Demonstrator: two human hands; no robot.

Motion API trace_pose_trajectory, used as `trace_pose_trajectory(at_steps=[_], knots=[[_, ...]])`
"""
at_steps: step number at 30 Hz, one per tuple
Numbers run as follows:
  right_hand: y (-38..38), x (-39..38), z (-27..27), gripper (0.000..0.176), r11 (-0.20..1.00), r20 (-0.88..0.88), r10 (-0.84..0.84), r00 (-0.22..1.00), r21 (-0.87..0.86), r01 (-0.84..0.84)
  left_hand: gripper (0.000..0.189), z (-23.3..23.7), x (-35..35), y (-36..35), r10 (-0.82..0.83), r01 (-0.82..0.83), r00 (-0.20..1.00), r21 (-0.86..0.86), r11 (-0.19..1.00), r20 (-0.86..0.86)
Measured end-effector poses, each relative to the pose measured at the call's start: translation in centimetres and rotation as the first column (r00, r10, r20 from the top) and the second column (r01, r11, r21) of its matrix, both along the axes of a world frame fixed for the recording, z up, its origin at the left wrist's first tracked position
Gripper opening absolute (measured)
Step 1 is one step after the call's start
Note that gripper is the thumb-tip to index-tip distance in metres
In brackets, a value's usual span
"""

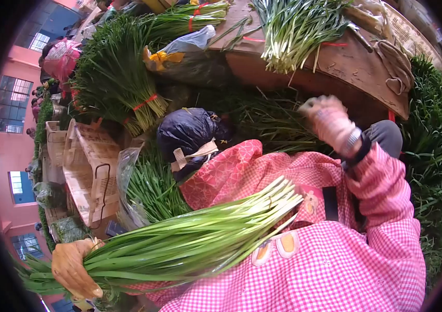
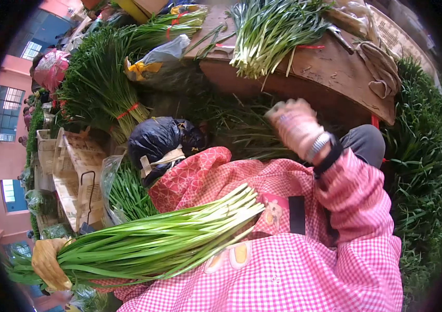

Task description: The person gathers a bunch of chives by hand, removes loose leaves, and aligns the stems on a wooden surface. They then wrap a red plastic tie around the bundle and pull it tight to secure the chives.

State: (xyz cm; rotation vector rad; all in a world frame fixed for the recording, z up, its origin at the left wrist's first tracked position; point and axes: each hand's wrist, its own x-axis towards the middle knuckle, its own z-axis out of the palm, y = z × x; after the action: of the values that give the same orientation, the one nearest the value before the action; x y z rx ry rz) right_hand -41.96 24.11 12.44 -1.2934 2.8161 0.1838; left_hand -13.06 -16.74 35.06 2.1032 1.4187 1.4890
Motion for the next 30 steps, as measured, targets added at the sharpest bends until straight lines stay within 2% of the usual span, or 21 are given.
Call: trace_pose_trajectory(at_steps=[1, 2, 3, 4, 6, 7, 8, 10, 13, 15, 16, 17, 20, 21, 23, 24, 26, 28, 30], knots=[[0.5, 0.5, 0.0, 0.027, 0.939, 0.285, 0.171, 0.943, -0.338, -0.068, 0.022, 0.0, 0.2, -0.5, -0.043, 0.044, 0.999, -0.031, 0.999, 0.016], [0.9, 1.9, 0.2, 0.025, 0.77, 0.48, 0.401, 0.78, -0.638, -0.003, 0.024, -0.1, 0.5, -1.3, -0.046, 0.047, 0.994, 0.0, 0.999, -0.102], [1.1, 3.7, 0.8, 0.026, 0.766, 0.596, 0.459, 0.659, -0.641, 0.046, 0.025, -0.2, 0.8, -2.1, -0.045, 0.054, 0.976, 0.038, 0.998, -0.215], [0.3, 5.2, 2.2, 0.026, 0.762, 0.679, 0.515, 0.524, -0.642, 0.084, 0.026, -1.1, 1.1, -3.3, 0.035, 0.037, 0.883, 0.143, 0.989, -0.469], [-0.8, 7.3, 3.5, 0.026, 0.672, 0.498, 0.659, 0.564, -0.726, -0.144, 0.028, -1.1, 0.6, -3.0, 0.041, 0.027, 0.894, 0.145, 0.989, -0.446], [-1.1, 7.9, 3.3, 0.026, 0.655, 0.503, 0.697, 0.511, -0.736, -0.168, 0.029, -0.2, -0.4, -1.8, -0.032, 0.039, 0.987, 0.037, 0.999, -0.16], [-1.2, 8.5, 2.3, 0.024, 0.641, 0.509, 0.715, 0.478, -0.751, -0.158, 0.032, 0.4, -0.9, -1.1, -0.073, 0.083, 0.986, -0.061, 0.995, 0.15], [-1.3, 8.6, 2.1, 0.027, 0.603, 0.405, 0.745, 0.529, -0.749, -0.275, 0.033, 0.5, -0.3, -2.1, -0.106, 0.128, 0.972, -0.095, 0.987, 0.21], [-1.6, 8.4, 3.4, 0.019, 0.695, 0.458, 0.696, 0.553, -0.624, -0.357, 0.033, 0.3, -0.5, -2.2, -0.166, 0.191, 0.958, -0.087, 0.978, 0.234], [-2.1, 9.1, 2.7, 0.016, 0.592, 0.551, 0.754, 0.359, -0.806, -0.005, 0.031, 0.1, -1.0, -2.0, -0.122, 0.139, 0.968, -0.065, 0.988, 0.22], [-2.4, 9.4, 2.5, 0.014, 0.526, 0.559, 0.79, 0.252, -0.829, 0.191, 0.03, 0.0, -1.1, -1.8, -0.1, 0.114, 0.971, -0.054, 0.992, 0.215], [-2.4, 9.0, 4.4, 0.012, 0.611, 0.669, 0.736, 0.103, -0.722, 0.326, 0.029, 0.0, -1.2, -1.9, -0.113, 0.13, 0.965, -0.055, 0.99, 0.238], [-2.1, 8.4, 6.3, 0.013, 0.627, 0.727, 0.679, -0.1, -0.503, 0.596, 0.027, -0.1, -0.7, -2.5, -0.14, 0.162, 0.95, -0.059, 0.985, 0.28], [-2.1, 7.8, 5.3, 0.022, 0.54, 0.627, 0.77, 0.122, -0.741, 0.399, 0.026, -0.1, -0.5, -2.7, -0.142, 0.166, 0.95, -0.063, 0.984, 0.277], [-1.7, 8.1, 4.1, 0.026, 0.535, 0.518, 0.772, 0.369, -0.842, 0.063, 0.026, -0.1, -0.5, -2.7, -0.144, 0.168, 0.952, -0.068, 0.983, 0.27], [-1.5, 8.4, 3.7, 0.028, 0.534, 0.428, 0.771, 0.471, -0.838, -0.114, 0.026, 0.0, -0.8, -2.4, -0.141, 0.165, 0.953, -0.069, 0.984, 0.268], [-1.4, 8.8, 4.4, 0.025, 0.718, 0.504, 0.686, 0.525, -0.587, -0.373, 0.025, -0.3, -1.3, -2.1, -0.149, 0.168, 0.954, -0.053, 0.984, 0.26], [-1.4, 9.3, 4.2, 0.013, 0.758, 0.534, 0.642, 0.551, -0.551, -0.348, 0.024, -0.5, -1.6, -2.0, -0.166, 0.178, 0.954, -0.026, 0.984, 0.251], [-2.3, 9.5, 4.5, 0.015, 0.756, 0.51, 0.646, 0.569, -0.531, -0.383, 0.025, -0.7, -1.9, -2.1, -0.169, 0.177, 0.954, -0.009, 0.984, 0.247]])
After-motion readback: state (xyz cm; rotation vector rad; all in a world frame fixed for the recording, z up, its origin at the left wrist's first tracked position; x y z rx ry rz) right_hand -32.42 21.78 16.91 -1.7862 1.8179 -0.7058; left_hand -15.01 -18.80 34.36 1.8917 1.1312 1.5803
